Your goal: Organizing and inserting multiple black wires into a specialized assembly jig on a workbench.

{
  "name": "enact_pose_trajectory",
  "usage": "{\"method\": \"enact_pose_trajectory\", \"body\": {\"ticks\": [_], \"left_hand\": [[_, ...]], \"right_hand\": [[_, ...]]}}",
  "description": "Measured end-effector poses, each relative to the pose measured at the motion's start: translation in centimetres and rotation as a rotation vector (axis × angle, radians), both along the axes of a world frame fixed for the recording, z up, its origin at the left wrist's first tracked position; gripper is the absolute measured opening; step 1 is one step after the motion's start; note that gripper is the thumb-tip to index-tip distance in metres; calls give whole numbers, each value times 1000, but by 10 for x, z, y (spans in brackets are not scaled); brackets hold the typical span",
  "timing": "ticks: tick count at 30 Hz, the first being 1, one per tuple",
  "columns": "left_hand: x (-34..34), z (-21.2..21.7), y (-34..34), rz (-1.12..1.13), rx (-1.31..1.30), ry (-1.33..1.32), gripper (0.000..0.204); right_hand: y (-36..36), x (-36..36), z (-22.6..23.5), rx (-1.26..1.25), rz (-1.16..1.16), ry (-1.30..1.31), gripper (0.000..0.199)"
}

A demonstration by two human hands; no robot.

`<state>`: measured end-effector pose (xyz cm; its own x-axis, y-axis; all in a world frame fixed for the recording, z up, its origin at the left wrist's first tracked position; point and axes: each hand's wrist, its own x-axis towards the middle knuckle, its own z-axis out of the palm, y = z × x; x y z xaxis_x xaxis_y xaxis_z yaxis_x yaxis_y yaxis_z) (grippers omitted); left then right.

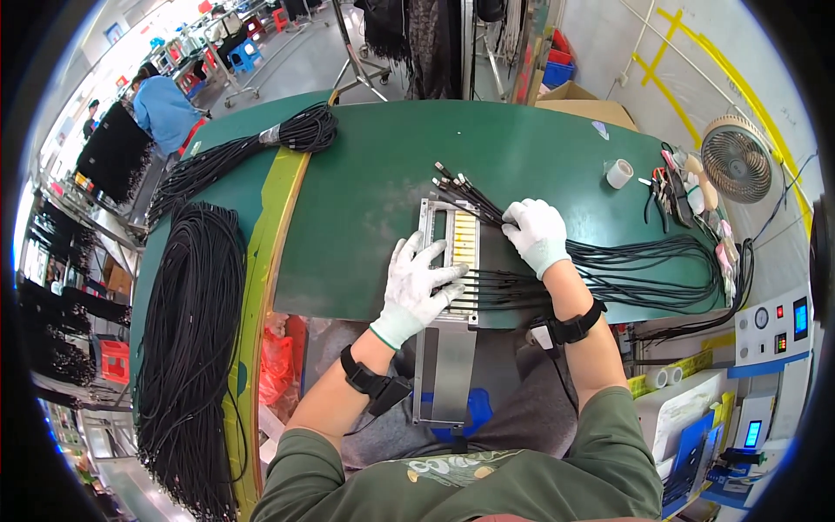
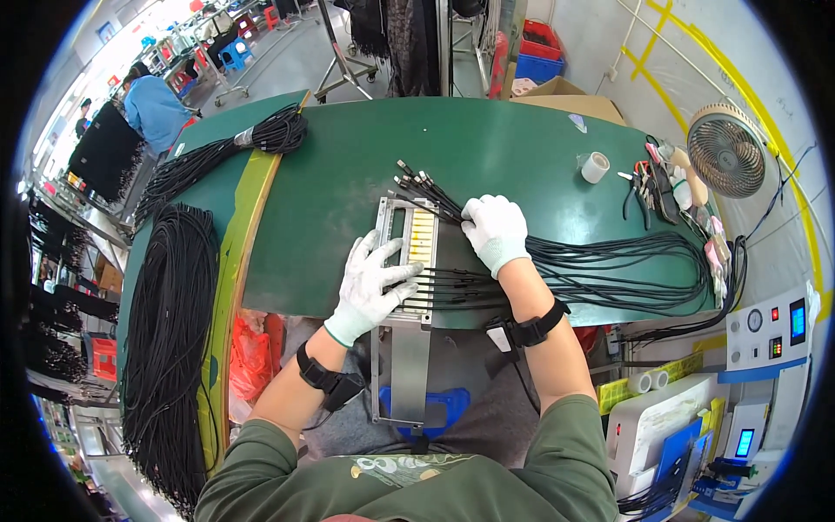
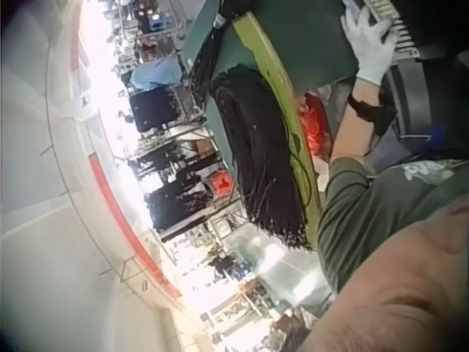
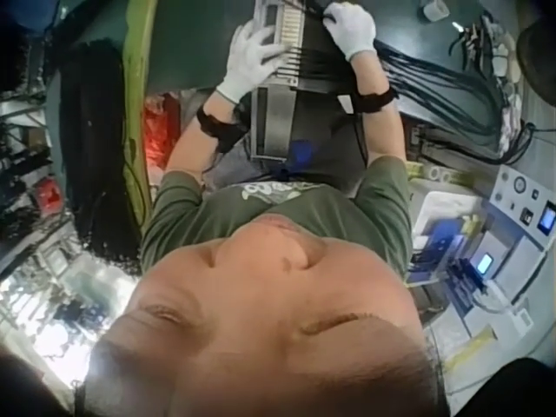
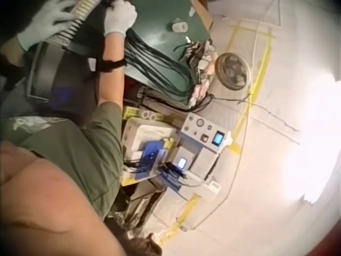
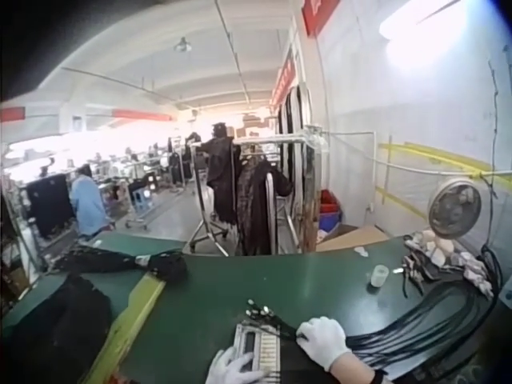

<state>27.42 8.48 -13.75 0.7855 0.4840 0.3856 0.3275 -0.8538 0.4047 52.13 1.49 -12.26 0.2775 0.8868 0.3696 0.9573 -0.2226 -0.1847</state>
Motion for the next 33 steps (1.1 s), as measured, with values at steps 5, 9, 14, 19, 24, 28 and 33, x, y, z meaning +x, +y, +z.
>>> {"method": "enact_pose_trajectory", "body": {"ticks": [5,9,14,19,24,28,33], "left_hand": [[-4,1,3,5,83,-57,28],[-9,-17,12,92,-159,-480,28],[-4,-18,16,248,-250,-574,18],[-8,-5,15,54,-107,-651,10],[-1,14,6,-65,35,-584,13],[-14,15,6,-50,-65,-622,10],[-13,-8,20,146,-109,-582,12]], "right_hand": [[-1,2,5,53,46,72,8],[-11,8,15,174,360,285,9],[-33,7,26,39,495,430,13],[-19,-27,38,124,473,290,14],[-14,-74,34,216,582,268,19],[-22,-42,31,110,502,279,21],[-24,-38,16,184,370,534,17]]}}
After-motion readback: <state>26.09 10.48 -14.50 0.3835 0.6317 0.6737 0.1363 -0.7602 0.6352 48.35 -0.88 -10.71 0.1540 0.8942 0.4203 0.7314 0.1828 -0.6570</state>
